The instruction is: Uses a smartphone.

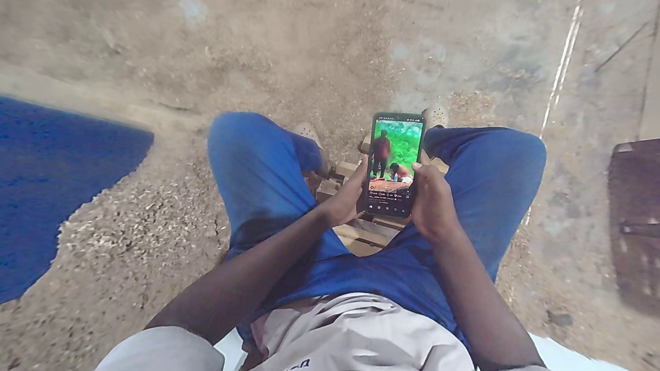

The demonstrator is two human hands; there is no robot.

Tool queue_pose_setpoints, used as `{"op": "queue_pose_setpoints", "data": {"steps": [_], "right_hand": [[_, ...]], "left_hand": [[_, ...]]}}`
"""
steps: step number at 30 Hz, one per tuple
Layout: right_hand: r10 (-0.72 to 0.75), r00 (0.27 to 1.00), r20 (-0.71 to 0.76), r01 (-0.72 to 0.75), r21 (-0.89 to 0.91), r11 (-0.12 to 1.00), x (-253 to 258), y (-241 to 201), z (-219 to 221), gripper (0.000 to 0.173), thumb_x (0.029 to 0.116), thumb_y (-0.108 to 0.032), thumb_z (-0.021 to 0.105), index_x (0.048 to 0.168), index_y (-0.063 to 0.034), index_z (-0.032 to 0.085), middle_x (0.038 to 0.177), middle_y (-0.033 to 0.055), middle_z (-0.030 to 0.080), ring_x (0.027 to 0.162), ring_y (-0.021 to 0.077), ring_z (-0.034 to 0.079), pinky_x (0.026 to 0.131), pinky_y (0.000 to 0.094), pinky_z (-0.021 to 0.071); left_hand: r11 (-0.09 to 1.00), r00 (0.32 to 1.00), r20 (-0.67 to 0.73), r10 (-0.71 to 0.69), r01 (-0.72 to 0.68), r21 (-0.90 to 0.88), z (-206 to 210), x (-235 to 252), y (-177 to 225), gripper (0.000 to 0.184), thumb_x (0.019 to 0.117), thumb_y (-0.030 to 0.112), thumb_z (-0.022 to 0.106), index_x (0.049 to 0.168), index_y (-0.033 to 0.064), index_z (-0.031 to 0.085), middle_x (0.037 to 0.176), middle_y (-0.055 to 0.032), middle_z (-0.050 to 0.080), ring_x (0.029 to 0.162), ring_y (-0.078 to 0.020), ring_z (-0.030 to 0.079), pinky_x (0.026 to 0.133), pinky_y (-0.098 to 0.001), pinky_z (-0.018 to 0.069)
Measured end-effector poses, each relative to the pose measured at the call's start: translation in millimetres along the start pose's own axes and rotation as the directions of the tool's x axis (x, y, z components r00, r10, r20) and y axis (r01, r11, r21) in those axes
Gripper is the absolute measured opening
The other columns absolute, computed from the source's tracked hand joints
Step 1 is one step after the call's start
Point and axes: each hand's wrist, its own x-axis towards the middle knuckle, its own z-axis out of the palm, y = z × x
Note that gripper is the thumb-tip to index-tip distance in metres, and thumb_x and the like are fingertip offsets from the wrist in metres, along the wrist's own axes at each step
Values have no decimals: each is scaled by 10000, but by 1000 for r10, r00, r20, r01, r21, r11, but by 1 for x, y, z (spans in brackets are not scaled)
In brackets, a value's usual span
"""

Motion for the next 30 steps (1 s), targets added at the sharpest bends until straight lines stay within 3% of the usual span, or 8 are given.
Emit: {"op": "queue_pose_setpoints", "data": {"steps": [13,17,22,30], "right_hand": [[-2,1000,4,2,4,1000,0,0,-1,480,972,-314,388,1442,-250,458,1233,-25,646,1091,80,646,894,307,569],[-10,1000,-5,10,-7,1000,1,0,0,430,966,-295,395,1383,-238,486,1125,-39,638,1011,56,641,855,282,563],[-15,1000,0,15,-3,1000,2,1,-1,396,969,-285,375,1344,-239,496,1038,-51,636,952,46,644,829,264,563],[-6,1000,-18,6,-2,1000,1,1,0,449,980,-329,379,1410,-238,467,1131,-37,646,1012,55,648,872,280,564]], "left_hand": [[1000,1000,-18,-5,5,0,2,0,1,769,1026,653,51,1330,172,568,1170,-48,695,1107,-164,667,944,-375,569],[1000,998,-54,-19,19,-5,4,-1,2,755,1037,634,61,1271,143,585,1114,-49,700,1064,-153,677,921,-362,575],[1000,999,-32,-2,2,-5,3,-1,2,762,1033,637,51,1281,150,583,1124,-45,700,1072,-149,675,919,-357,576],[1000,1000,-28,0,0,-6,4,-1,2,781,1033,634,38,1271,136,592,1120,-55,703,1074,-157,677,925,-362,574]]}}
